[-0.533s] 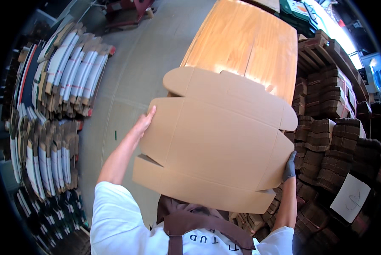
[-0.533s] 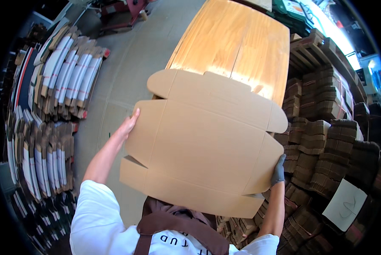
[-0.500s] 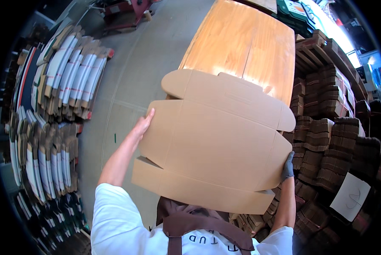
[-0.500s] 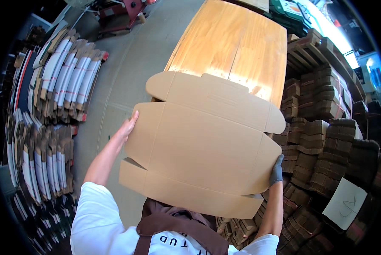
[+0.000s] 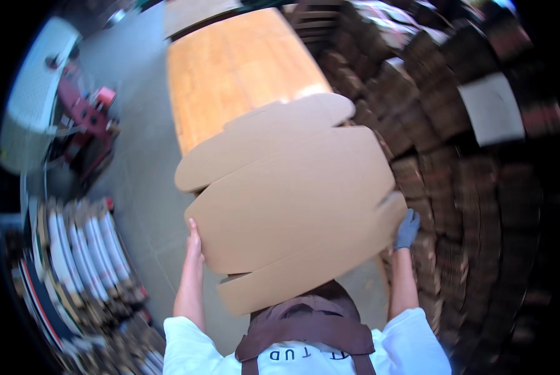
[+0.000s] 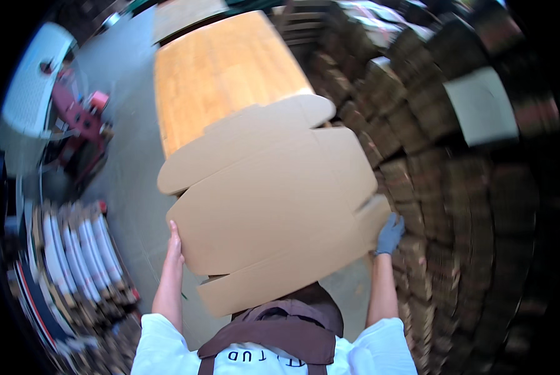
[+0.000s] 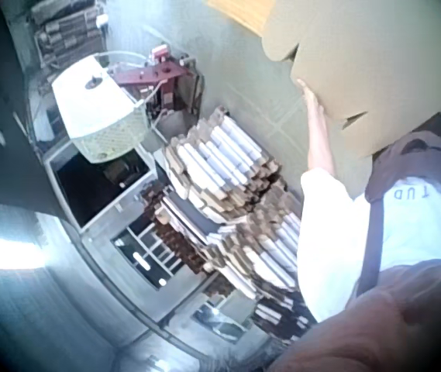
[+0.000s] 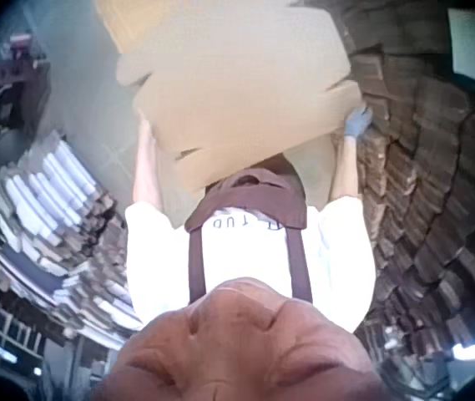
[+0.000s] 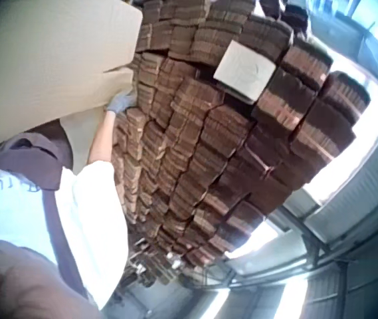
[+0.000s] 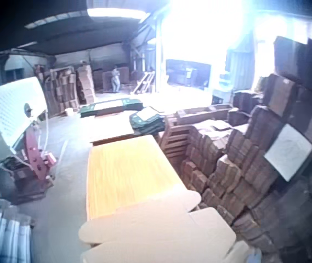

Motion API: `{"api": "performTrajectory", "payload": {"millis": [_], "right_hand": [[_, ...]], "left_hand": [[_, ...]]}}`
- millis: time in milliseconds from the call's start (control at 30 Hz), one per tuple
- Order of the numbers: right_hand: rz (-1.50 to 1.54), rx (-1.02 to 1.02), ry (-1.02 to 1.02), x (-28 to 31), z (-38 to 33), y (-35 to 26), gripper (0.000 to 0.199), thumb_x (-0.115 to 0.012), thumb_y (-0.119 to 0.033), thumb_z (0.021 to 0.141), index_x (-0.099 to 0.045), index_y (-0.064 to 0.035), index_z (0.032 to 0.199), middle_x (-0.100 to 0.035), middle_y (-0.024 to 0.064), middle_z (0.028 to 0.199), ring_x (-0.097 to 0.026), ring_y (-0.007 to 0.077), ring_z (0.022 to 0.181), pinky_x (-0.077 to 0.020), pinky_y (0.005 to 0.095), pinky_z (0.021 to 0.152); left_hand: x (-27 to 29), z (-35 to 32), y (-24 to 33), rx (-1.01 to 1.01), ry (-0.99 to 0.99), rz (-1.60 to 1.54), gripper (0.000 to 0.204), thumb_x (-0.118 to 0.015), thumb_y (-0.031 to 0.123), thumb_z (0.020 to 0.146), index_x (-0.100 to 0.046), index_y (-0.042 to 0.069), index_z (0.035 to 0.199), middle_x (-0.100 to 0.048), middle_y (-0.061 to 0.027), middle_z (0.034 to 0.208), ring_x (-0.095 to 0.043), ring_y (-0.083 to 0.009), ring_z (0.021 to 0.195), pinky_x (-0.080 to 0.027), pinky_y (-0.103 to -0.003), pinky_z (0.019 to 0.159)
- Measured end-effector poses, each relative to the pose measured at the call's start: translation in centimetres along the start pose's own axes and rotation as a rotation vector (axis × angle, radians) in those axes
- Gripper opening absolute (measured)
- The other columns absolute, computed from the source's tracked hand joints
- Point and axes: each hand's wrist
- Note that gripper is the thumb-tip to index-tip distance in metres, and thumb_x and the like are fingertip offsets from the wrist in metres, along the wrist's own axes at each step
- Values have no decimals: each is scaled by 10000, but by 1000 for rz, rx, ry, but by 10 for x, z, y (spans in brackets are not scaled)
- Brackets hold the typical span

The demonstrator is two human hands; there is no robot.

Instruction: The person picks up a stack of green pear boxes and places them on a table. Then the person picks up a stack of flat cardboard sheets and places them on the same table, aligning them into a neat pile.

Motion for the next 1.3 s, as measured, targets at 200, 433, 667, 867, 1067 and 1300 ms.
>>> {"api": "performTrajectory", "payload": {"millis": [200, 433, 667, 867, 1067, 1300], "right_hand": [[369, -332, -224, 5, -191, 71, 626, -483, -481, 1059, -512, 58, 1376, -570, 224, 1369, -560, 331, 1222, -441, 424, 1041], [860, -771, -849, -28, -336, -13, 874, -618, -706, 892, -563, 26, 1367, -656, 196, 1307, -607, 313, 1238, -485, 382, 1003], [1032, -623, -563, -26, -374, -44, 1035, -745, -636, 834, -377, 76, 1489, -657, 210, 1323, -644, 304, 1220, -491, 383, 1018], [1153, -646, -397, -43, -404, -67, 762, -794, -522, 834, -564, 1, 1339, -702, 180, 1236, -678, 286, 1135, -533, 386, 952], [1097, -584, -197, -100, -404, -45, 631, -753, -473, 893, -607, -5, 1291, -715, 135, 1169, -680, 223, 1030, -551, 380, 874], [1161, -638, -50, -105, -411, -63, 627, -731, -458, 928, -569, 6, 1318, -699, 110, 1165, -668, 205, 984, -555, 352, 824]], "left_hand": [[-8, 7, 13, -28, -68, 52, 939, -389, 790, 949, -375, 77, 1560, -472, -193, 1537, -505, -345, 1380, -458, -507, 1115], [0, -28, 26, -703, 545, 1061, 791, -577, 565, 994, -420, -24, 1498, -465, -233, 1514, -505, -371, 1361, -434, -482, 1123], [-28, -86, -7, -910, -220, 1446, 707, -680, 407, 952, -461, -33, 1460, -483, -268, 1464, -467, -412, 1359, -369, -474, 1156], [-14, -94, 6, -1014, -155, 1805, 710, -704, 443, 905, -512, -5, 1420, -549, -261, 1370, -504, -420, 1303, -424, -475, 1098], [-16, -120, 24, -1204, -367, 1768, 585, -725, 426, 901, -581, 51, 1327, -604, -206, 1205, -577, -390, 1190, -493, -484, 995], [16, 13, 152, -1453, -322, 1436, 559, -770, 367, 873, -580, 77, 1313, -580, -133, 1342, -545, -342, 1235, -424, -496, 1037]]}}
Point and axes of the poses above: each hand's wrist, its own z-axis towards the middle knuckle, its own x-axis out of the back of the hand, y = z × x
